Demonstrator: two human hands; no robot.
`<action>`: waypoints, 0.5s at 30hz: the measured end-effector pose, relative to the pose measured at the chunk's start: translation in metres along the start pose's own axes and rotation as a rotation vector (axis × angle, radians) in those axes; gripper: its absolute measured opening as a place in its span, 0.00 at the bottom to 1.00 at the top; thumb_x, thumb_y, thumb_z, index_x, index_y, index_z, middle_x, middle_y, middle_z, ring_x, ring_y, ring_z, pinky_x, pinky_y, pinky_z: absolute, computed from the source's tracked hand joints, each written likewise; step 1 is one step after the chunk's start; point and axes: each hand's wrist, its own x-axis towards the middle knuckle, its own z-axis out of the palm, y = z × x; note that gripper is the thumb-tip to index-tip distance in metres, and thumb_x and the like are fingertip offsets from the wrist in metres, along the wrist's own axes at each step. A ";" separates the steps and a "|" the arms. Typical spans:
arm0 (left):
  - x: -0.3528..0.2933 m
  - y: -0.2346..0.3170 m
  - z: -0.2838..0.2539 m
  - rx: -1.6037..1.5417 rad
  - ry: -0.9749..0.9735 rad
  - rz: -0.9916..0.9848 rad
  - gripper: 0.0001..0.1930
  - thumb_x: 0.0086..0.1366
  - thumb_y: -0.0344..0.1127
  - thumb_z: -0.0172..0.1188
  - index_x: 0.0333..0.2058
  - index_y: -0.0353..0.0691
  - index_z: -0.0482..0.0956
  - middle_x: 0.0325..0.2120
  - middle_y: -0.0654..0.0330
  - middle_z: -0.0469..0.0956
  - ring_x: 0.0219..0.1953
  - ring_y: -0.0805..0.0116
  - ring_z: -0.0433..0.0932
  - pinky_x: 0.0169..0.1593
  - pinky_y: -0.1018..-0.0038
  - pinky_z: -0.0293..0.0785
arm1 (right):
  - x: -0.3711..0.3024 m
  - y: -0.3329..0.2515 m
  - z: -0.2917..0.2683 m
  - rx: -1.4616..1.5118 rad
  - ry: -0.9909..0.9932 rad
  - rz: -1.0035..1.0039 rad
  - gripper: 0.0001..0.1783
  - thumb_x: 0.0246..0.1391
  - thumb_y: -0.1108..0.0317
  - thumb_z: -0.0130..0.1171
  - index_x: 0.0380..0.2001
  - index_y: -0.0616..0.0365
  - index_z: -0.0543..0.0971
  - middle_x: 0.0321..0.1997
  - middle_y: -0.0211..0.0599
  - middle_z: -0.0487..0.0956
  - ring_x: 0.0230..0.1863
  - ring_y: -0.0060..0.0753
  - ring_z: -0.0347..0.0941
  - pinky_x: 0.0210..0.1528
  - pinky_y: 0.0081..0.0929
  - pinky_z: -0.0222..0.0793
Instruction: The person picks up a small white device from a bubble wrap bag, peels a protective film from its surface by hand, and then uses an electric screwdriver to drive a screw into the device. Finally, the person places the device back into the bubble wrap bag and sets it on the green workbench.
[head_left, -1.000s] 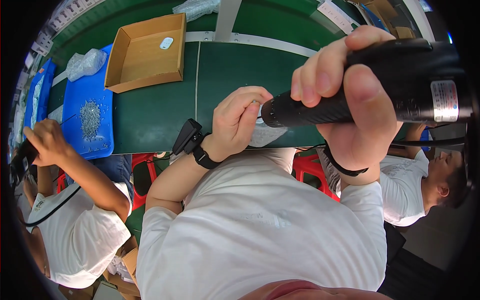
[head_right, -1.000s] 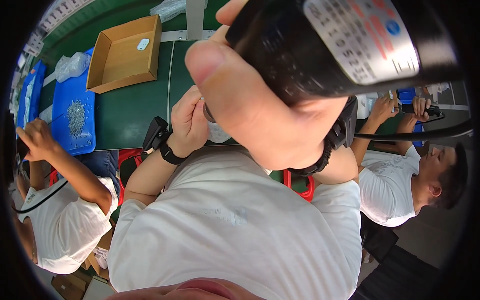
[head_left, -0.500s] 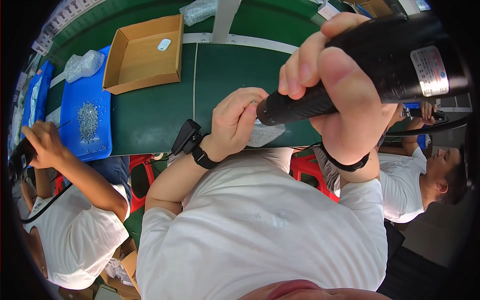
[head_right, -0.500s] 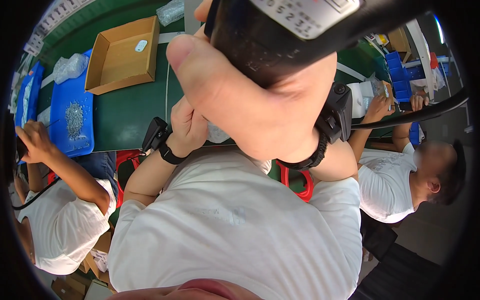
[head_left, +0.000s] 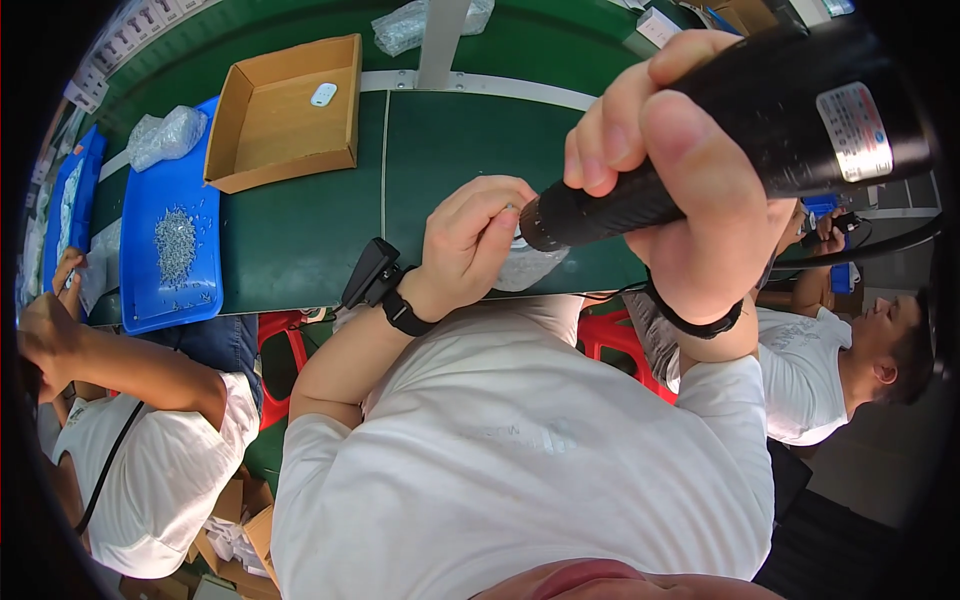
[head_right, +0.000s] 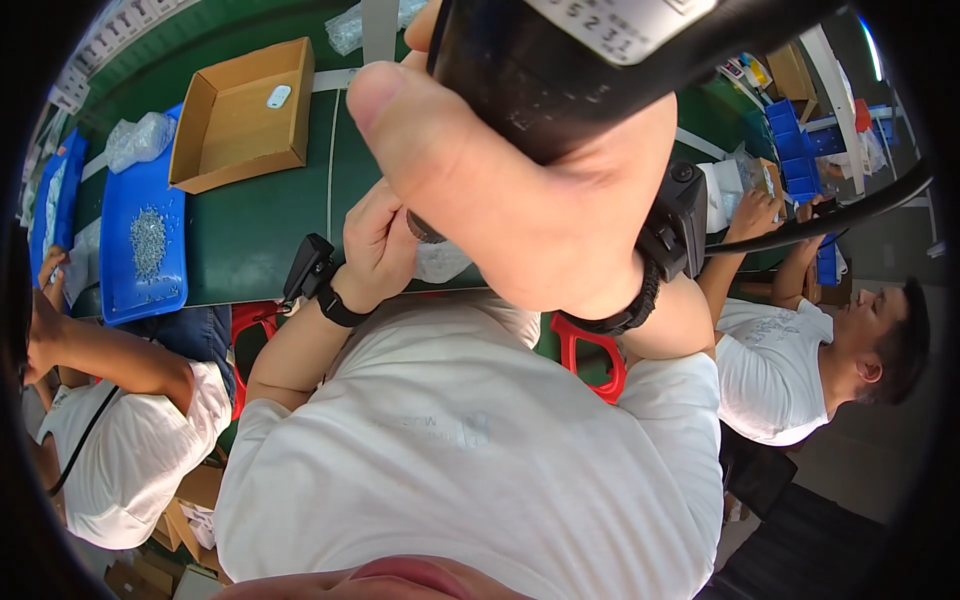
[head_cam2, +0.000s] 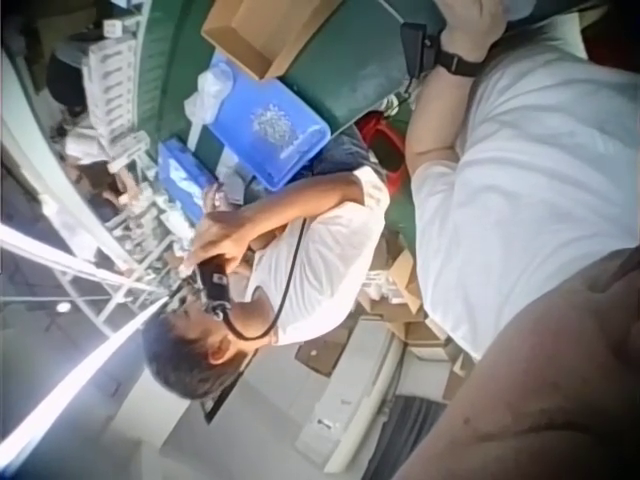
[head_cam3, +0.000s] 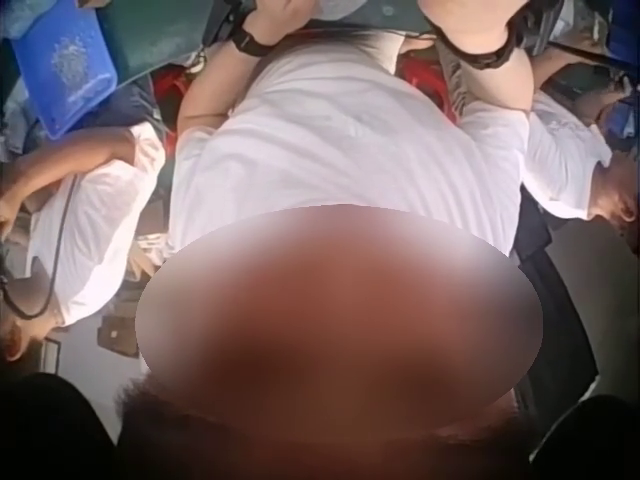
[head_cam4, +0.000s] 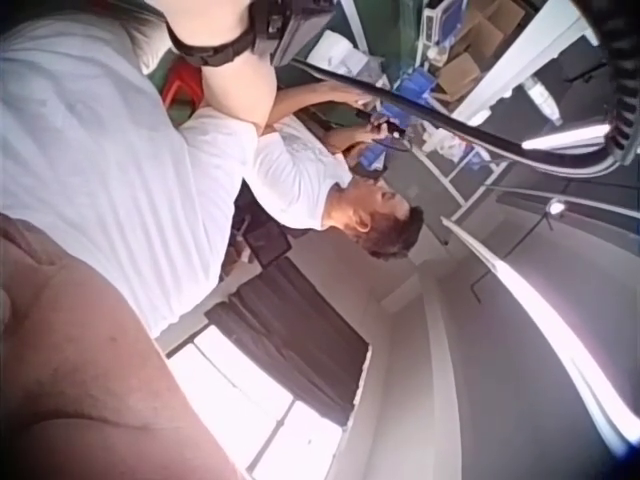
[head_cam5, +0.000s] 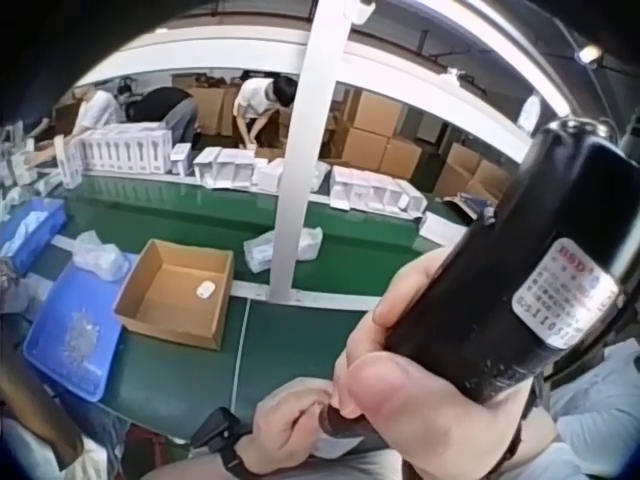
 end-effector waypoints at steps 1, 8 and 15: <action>0.000 0.000 -0.001 -0.014 -0.008 -0.017 0.05 0.66 0.23 0.52 0.38 0.33 0.76 0.39 0.52 0.81 0.35 0.58 0.79 0.40 0.70 0.76 | 0.000 0.000 -0.002 0.007 -0.002 -0.006 0.16 0.60 0.67 0.48 0.48 0.64 0.67 0.29 0.40 0.71 0.27 0.33 0.68 0.35 0.36 0.70; 0.002 -0.003 -0.004 -0.022 -0.021 0.026 0.06 0.66 0.24 0.53 0.38 0.33 0.78 0.38 0.52 0.81 0.36 0.59 0.79 0.40 0.71 0.75 | 0.000 -0.005 -0.011 -0.017 0.042 -0.085 0.18 0.61 0.65 0.46 0.51 0.63 0.67 0.30 0.38 0.71 0.28 0.33 0.68 0.37 0.37 0.69; 0.006 0.004 -0.006 -0.042 -0.094 -0.034 0.06 0.66 0.25 0.54 0.37 0.32 0.79 0.37 0.52 0.80 0.36 0.61 0.79 0.39 0.72 0.74 | -0.001 -0.007 -0.012 -0.086 0.123 -0.086 0.21 0.62 0.62 0.44 0.55 0.62 0.66 0.32 0.37 0.70 0.30 0.33 0.66 0.38 0.37 0.67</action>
